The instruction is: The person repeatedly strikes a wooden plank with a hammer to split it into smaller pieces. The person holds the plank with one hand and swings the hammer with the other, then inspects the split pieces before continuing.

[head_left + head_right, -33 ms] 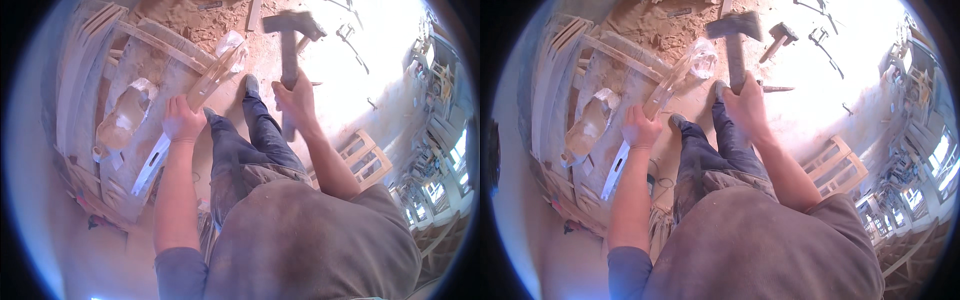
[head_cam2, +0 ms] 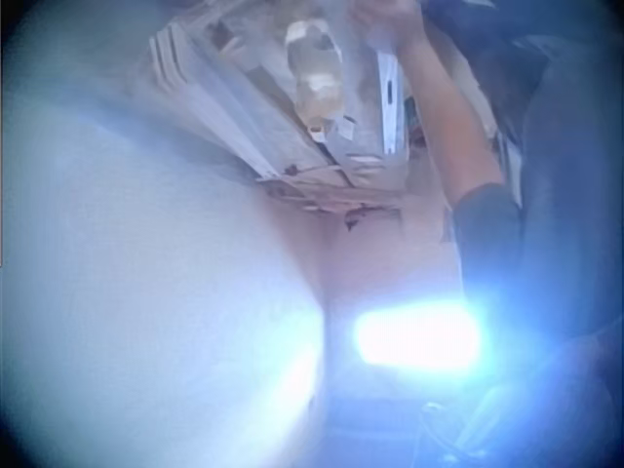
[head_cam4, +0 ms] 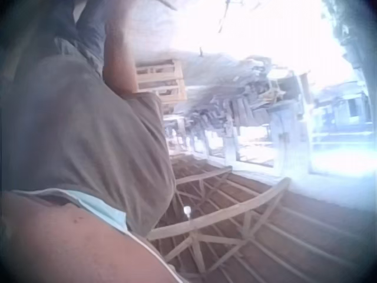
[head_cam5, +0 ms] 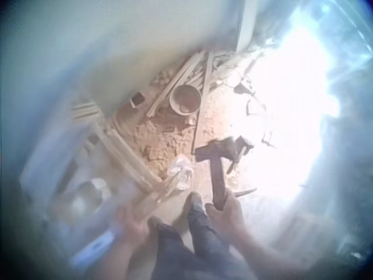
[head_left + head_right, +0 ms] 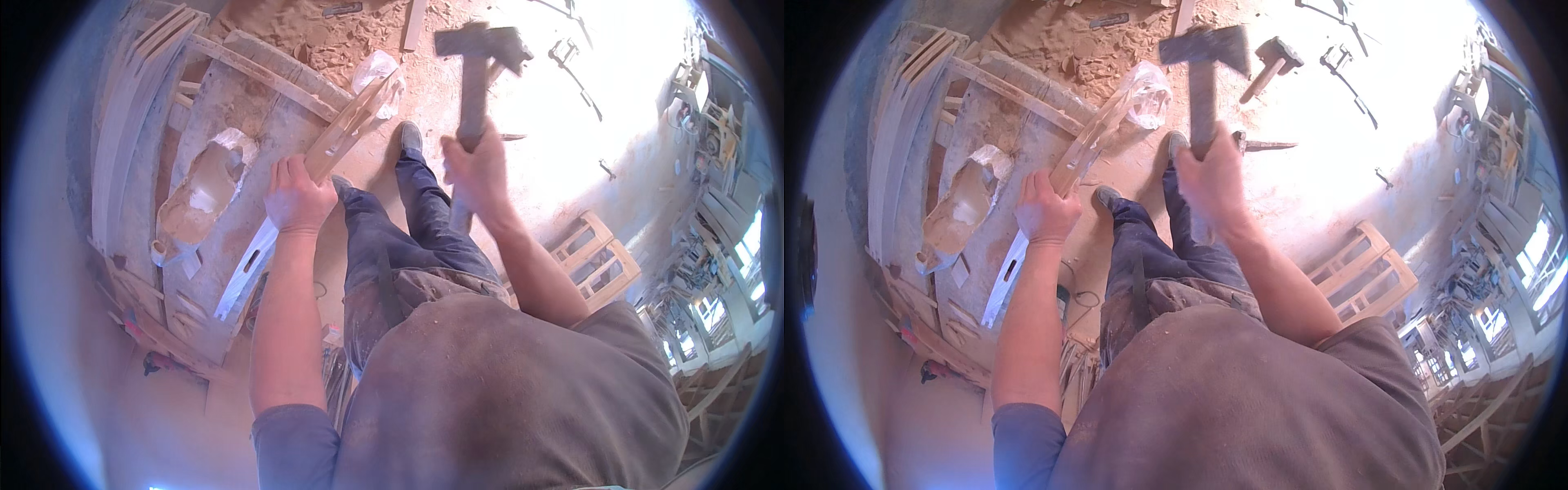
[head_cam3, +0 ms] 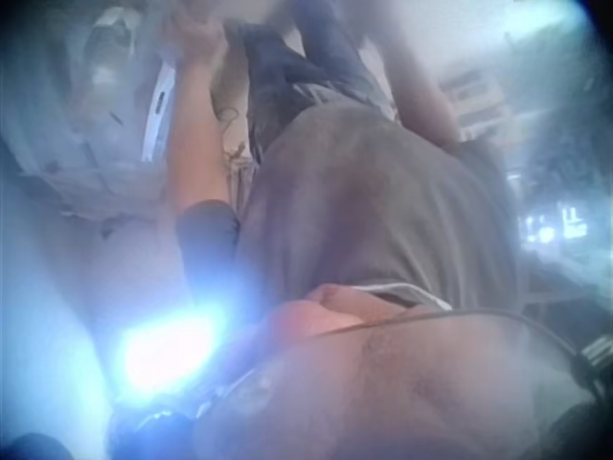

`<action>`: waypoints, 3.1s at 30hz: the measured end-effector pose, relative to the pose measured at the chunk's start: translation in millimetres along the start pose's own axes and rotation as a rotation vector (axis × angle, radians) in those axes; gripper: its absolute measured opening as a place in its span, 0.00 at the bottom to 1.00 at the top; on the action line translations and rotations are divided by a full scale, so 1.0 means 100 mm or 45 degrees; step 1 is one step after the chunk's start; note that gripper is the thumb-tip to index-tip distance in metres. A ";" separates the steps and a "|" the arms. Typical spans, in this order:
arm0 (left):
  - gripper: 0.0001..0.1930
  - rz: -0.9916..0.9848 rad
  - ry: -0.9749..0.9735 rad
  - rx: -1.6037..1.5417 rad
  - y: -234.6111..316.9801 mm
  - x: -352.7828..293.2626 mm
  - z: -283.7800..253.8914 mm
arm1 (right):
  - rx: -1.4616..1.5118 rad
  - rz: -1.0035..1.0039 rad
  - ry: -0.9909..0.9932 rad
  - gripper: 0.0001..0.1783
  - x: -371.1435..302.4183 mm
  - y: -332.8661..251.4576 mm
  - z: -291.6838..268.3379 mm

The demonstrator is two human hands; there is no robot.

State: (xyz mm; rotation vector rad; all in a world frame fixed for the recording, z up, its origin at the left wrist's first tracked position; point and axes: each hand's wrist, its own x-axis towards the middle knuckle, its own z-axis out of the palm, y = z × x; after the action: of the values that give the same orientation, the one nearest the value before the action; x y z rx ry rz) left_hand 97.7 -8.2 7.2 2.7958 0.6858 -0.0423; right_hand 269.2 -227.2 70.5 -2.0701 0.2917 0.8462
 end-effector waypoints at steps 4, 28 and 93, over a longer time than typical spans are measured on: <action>0.23 0.007 0.007 -0.026 0.01 0.00 -0.01 | -0.602 -0.135 -0.354 0.18 -0.04 0.02 0.00; 0.24 -0.043 -0.014 -0.015 0.01 0.00 0.02 | -0.474 -0.199 -0.126 0.16 0.34 0.14 -0.01; 0.46 0.052 -0.252 -0.561 -0.61 -0.05 -0.03 | 0.044 0.241 -0.202 0.10 -1.34 0.80 -0.01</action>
State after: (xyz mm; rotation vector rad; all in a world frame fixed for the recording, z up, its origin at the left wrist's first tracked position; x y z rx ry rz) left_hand 65.0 42.4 -4.0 2.3438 0.5157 -0.1403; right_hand 131.8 -289.3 109.2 -1.9519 0.4167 1.1052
